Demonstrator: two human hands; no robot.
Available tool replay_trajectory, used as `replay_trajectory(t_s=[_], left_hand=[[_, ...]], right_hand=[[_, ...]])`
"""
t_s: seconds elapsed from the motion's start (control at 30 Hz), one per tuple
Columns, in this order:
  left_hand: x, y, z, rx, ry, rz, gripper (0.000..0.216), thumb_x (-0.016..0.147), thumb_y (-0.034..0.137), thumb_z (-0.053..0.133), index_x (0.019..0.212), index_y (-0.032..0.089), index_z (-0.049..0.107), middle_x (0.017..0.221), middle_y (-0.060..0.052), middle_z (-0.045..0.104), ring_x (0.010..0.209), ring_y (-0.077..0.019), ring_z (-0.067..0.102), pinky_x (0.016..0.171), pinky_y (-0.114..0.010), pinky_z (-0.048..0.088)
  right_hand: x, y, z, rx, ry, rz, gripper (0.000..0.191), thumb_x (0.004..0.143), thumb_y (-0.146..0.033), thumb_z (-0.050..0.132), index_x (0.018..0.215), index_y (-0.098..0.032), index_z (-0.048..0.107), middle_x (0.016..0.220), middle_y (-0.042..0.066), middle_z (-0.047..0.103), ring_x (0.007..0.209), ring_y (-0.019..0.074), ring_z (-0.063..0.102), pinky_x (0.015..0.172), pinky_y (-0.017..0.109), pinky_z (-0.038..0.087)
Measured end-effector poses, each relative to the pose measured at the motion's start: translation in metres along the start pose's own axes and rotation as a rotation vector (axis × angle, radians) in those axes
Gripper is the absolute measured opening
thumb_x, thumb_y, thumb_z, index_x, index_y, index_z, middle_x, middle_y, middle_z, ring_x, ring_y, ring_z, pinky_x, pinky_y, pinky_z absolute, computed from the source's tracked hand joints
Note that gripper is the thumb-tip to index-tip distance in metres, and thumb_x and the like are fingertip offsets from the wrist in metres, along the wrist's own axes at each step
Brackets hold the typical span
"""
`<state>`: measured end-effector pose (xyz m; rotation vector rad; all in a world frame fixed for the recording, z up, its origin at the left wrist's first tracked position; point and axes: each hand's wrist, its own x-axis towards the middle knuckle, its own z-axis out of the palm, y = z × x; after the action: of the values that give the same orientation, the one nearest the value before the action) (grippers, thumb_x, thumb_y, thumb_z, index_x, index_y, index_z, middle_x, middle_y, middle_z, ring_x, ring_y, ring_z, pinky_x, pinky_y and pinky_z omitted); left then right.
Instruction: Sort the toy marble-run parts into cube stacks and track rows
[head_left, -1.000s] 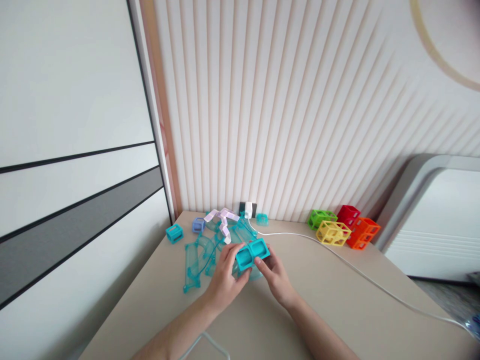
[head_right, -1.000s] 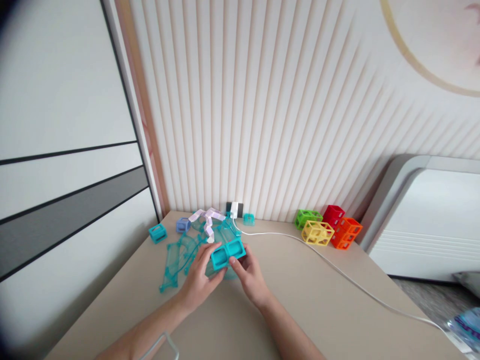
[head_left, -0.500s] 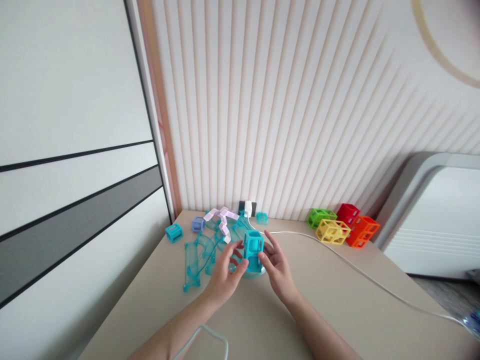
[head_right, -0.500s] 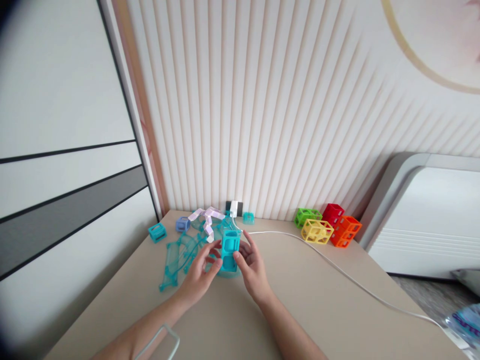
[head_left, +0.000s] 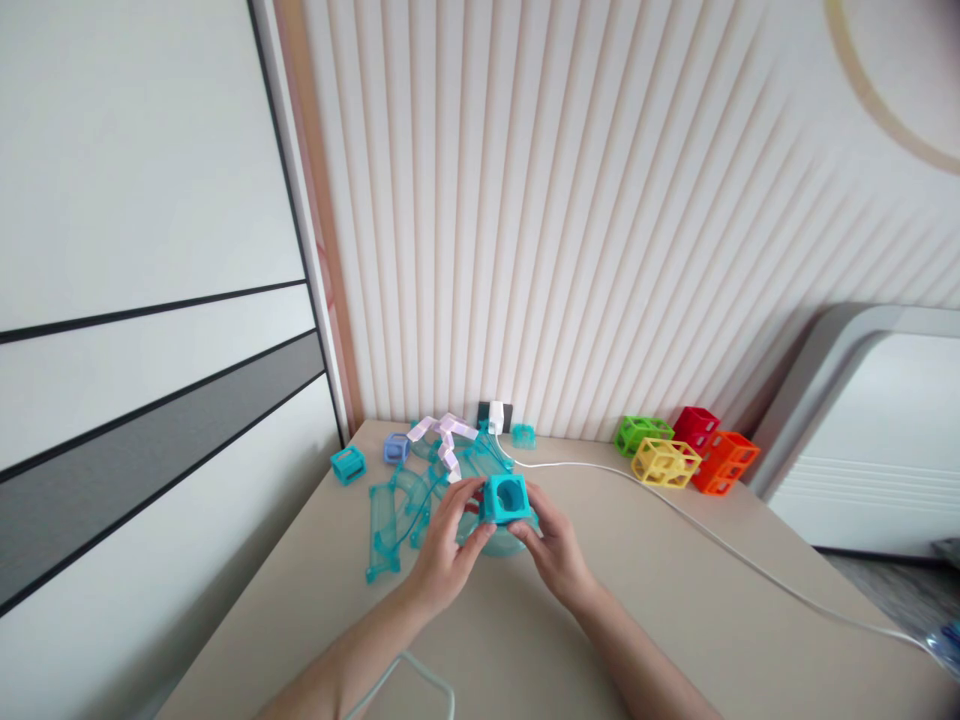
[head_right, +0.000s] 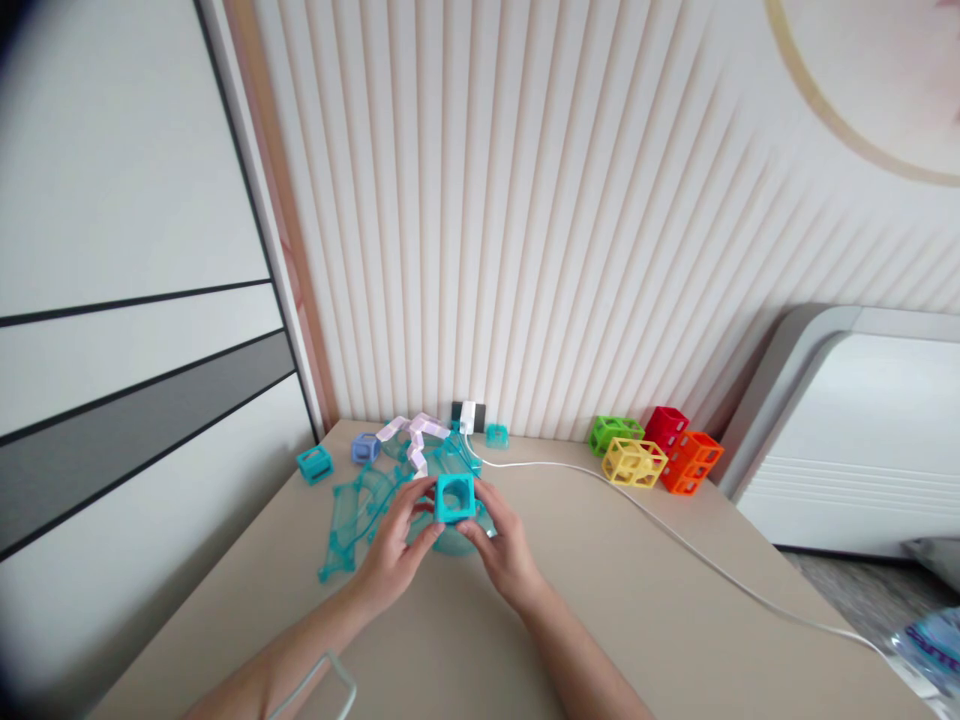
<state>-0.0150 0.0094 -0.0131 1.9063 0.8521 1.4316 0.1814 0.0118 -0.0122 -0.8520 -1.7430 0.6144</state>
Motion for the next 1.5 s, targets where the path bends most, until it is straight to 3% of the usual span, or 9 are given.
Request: replay_trajectory(t_s=[0.1,0.27,0.73,1.13,1.33,1.5], left_hand=[[0.0,-0.001,-0.001,-0.024,-0.049,0.025,0.049,0.097,0.026,0.055,0.143,0.031,0.04,0.143,-0.01,0.048,0.123,-0.0246,0.055,0.103,-0.041,0.048],[-0.001,-0.002,0.001,-0.114,-0.079,0.026,0.045,0.097,0.027,0.054,0.14,0.031,0.042,0.14,-0.01,0.05,0.128,-0.0259,0.052,0.106,-0.043,0.047],[-0.003,-0.009,-0.001,-0.148,-0.084,0.013,0.04,0.096,0.027,0.056,0.135,0.031,0.049,0.136,-0.01,0.048,0.126,-0.0267,0.054,0.099,-0.043,0.055],[-0.005,-0.009,0.001,-0.172,-0.059,0.027,0.04,0.097,0.031,0.055,0.137,0.03,0.048,0.135,-0.011,0.046,0.129,-0.0286,0.052,0.1,-0.043,0.055],[-0.004,-0.011,0.002,-0.135,-0.054,0.042,0.044,0.096,0.029,0.056,0.14,0.032,0.046,0.137,-0.011,0.048,0.128,-0.0272,0.054,0.102,-0.044,0.053],[-0.001,-0.009,-0.001,-0.07,-0.044,0.04,0.04,0.096,0.03,0.056,0.136,0.03,0.052,0.133,-0.011,0.052,0.123,-0.0264,0.058,0.099,-0.043,0.056]], right_hand=[[0.0,0.002,-0.003,-0.087,0.006,-0.081,0.048,0.092,-0.042,0.064,0.138,-0.032,0.054,0.136,0.01,0.061,0.125,0.029,0.058,0.104,0.043,0.048],[0.001,0.001,-0.008,-0.158,-0.058,-0.132,0.06,0.092,-0.039,0.064,0.147,-0.033,0.042,0.142,0.011,0.056,0.131,0.0281,0.054,0.106,0.042,0.048],[-0.001,-0.002,-0.011,-0.148,-0.045,-0.107,0.047,0.092,-0.028,0.063,0.138,-0.029,0.052,0.137,0.012,0.061,0.127,0.0277,0.058,0.104,0.043,0.05],[-0.003,-0.004,-0.014,-0.17,-0.105,-0.14,0.056,0.095,-0.034,0.06,0.148,-0.03,0.043,0.145,0.011,0.054,0.135,0.0288,0.05,0.11,0.046,0.045],[-0.002,-0.007,-0.015,-0.191,-0.146,-0.145,0.057,0.098,-0.024,0.052,0.152,-0.031,0.035,0.151,0.01,0.048,0.138,0.0273,0.046,0.113,0.047,0.04],[-0.002,-0.002,-0.015,-0.181,-0.149,-0.133,0.055,0.096,-0.022,0.054,0.149,-0.032,0.04,0.149,0.01,0.051,0.137,0.027,0.048,0.112,0.047,0.042]])
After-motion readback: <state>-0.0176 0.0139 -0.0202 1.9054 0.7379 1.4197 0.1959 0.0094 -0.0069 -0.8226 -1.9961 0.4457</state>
